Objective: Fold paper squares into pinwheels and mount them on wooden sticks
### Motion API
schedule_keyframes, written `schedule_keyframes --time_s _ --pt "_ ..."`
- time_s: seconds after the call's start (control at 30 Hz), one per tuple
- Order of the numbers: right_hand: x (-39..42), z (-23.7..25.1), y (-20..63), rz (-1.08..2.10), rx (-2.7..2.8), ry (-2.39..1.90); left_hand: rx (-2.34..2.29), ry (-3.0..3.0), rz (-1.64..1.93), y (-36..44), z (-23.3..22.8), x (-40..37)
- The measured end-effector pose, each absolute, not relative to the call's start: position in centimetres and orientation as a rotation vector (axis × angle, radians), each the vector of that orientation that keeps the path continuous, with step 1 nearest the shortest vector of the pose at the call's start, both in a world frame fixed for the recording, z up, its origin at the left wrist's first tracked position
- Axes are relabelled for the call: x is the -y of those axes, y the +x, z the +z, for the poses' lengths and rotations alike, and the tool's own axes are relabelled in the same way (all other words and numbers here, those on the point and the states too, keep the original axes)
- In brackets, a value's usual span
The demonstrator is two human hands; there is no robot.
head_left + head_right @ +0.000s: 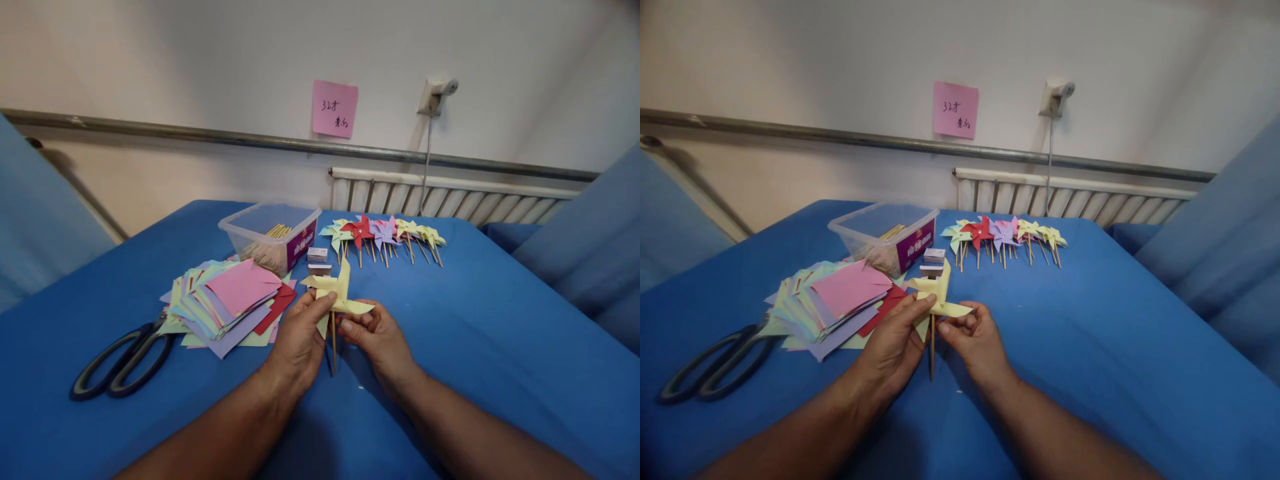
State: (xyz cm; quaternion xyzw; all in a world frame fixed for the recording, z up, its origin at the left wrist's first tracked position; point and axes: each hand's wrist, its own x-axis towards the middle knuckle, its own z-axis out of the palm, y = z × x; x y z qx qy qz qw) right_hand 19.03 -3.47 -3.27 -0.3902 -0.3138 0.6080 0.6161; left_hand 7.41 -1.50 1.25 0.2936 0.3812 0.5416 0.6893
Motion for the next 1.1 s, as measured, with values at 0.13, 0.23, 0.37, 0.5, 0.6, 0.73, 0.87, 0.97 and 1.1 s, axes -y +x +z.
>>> schedule_keyframes --time_s 0.13,0.23,0.37,0.5,0.6,0.73,0.87,0.97,1.1 --pt "3.8 -3.4 18.5 1.459 0.812 -0.900 -0.925 0.672 1.259 7.4 1.2 1.4" --pt "4.2 -3.5 17.8 1.457 0.843 -0.869 -0.936 0.699 1.255 7.6 1.3 1.6" --pt "4.5 -3.4 17.5 1.447 0.828 -0.825 -0.910 0.754 1.234 7.7 1.1 1.8" --pt "4.0 -2.8 19.1 1.269 0.788 -0.952 -0.929 0.826 1.222 7.7 0.6 1.8" --pt "3.4 -2.4 20.5 1.249 0.797 -0.973 -0.978 0.864 1.139 7.8 0.5 2.0" --pt "3.1 -2.3 21.0 1.304 0.812 -0.994 -1.000 0.884 1.029 8.0 0.8 2.3" --pt "3.1 -2.1 20.9 1.284 0.785 -1.002 -0.958 0.899 0.945 7.9 1.4 2.4" --pt "3.2 -1.8 20.9 1.306 0.766 -0.990 -0.968 0.958 0.933 7.8 1.7 2.3" --pt "3.1 -1.7 21.1 1.348 0.738 -0.954 -0.999 1.029 0.994 7.8 1.7 2.3"
